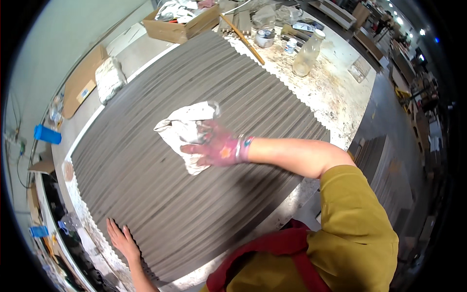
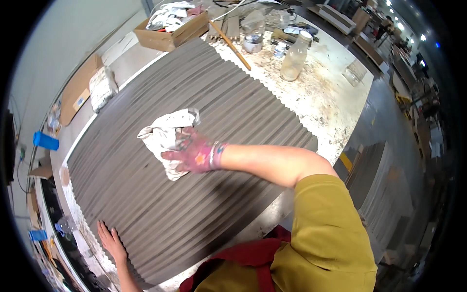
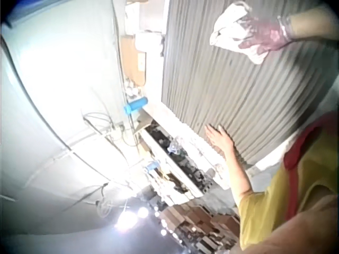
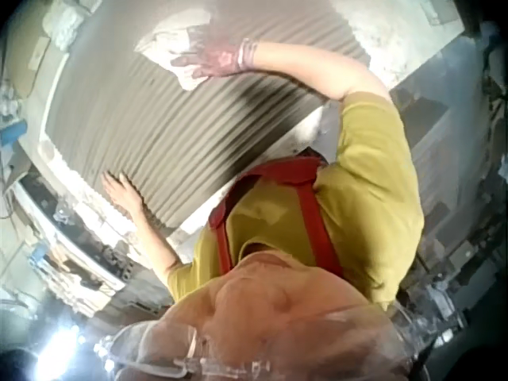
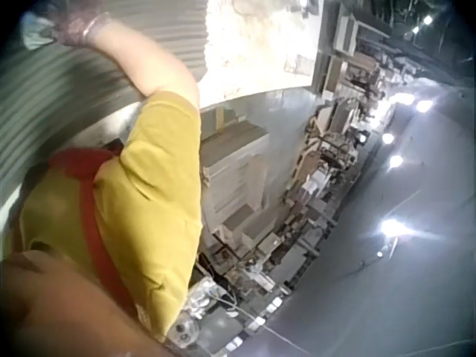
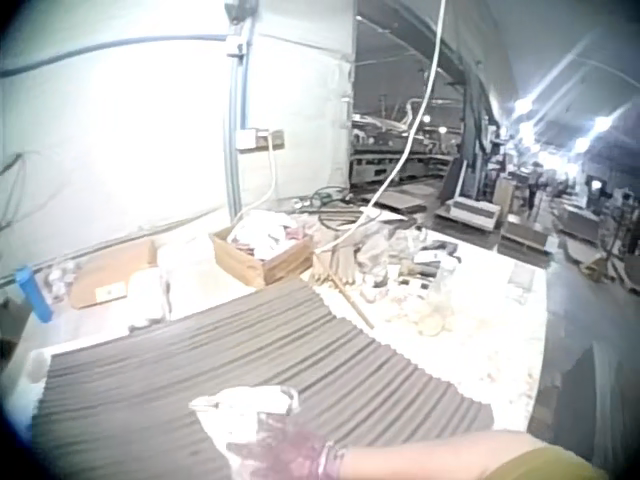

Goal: The person cleans a slatted wooden panel using a small white sponge to wipe between the grooves, then pours liquid from a plastic bottle onto a cloth and continues wiping the surface.

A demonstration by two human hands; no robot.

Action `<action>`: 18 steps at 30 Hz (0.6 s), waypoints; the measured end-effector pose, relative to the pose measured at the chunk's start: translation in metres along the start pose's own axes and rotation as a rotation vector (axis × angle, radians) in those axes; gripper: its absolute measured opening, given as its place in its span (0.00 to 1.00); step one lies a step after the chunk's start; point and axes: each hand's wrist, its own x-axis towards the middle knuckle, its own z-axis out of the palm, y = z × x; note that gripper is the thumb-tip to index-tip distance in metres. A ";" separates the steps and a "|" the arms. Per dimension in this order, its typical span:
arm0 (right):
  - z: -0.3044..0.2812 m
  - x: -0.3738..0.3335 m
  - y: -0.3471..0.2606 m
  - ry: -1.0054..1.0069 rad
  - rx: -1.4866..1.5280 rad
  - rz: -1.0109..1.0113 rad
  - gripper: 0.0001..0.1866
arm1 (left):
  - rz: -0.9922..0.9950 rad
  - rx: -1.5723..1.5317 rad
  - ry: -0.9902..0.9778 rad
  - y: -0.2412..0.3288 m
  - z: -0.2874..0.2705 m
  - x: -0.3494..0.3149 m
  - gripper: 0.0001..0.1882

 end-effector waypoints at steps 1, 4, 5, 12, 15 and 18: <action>-0.004 -0.008 0.023 -0.011 -0.034 0.121 0.20 | -0.005 0.012 -0.003 0.004 -0.003 -0.001 0.30; -0.069 -0.039 0.109 -0.252 -0.127 0.514 0.13 | 0.001 0.048 -0.015 0.002 -0.002 -0.003 0.31; -0.087 -0.066 0.141 -0.144 -0.270 0.496 0.15 | 0.008 0.039 -0.020 0.005 0.000 0.000 0.31; -0.119 -0.062 0.152 0.235 0.152 0.702 0.22 | 0.012 0.035 0.011 -0.006 -0.003 -0.010 0.30; -0.073 -0.077 0.102 0.029 -0.099 0.271 0.21 | 0.018 -0.103 0.022 -0.002 -0.004 -0.005 0.28; -0.059 -0.150 0.202 -0.006 -0.158 0.514 0.23 | 0.011 -0.019 -0.012 0.011 -0.003 0.008 0.30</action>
